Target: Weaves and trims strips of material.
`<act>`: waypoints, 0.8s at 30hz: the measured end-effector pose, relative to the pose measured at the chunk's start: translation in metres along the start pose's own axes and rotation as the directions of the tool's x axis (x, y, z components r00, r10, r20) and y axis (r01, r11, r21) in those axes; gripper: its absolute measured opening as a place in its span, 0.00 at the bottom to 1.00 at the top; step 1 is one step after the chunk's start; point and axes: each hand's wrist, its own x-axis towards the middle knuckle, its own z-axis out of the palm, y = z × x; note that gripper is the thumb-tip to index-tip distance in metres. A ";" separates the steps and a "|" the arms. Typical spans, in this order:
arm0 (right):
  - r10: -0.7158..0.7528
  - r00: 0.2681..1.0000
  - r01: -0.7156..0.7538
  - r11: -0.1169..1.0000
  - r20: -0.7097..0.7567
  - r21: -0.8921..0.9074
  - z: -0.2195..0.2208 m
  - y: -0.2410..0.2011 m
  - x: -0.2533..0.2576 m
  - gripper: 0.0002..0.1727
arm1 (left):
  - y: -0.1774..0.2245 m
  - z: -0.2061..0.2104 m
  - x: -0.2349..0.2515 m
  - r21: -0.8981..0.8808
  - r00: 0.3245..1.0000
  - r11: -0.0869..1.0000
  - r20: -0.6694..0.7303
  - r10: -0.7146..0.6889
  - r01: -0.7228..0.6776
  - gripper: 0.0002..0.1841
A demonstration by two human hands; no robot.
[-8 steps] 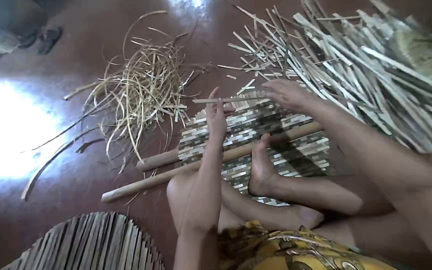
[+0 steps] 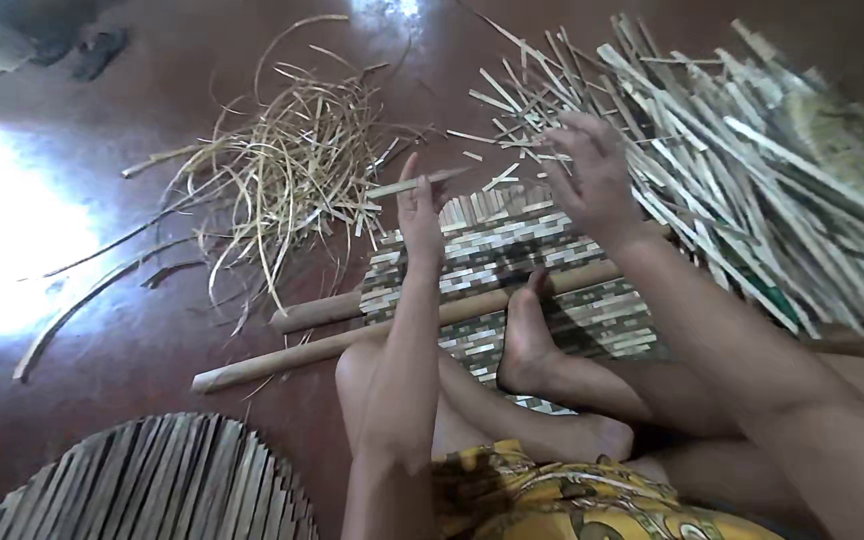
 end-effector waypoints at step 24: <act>0.528 0.361 -0.454 0.820 0.769 -0.349 -0.001 0.048 -0.045 0.23 | -0.075 -0.034 0.066 0.988 0.890 0.140 0.117 -0.441 -0.060 0.22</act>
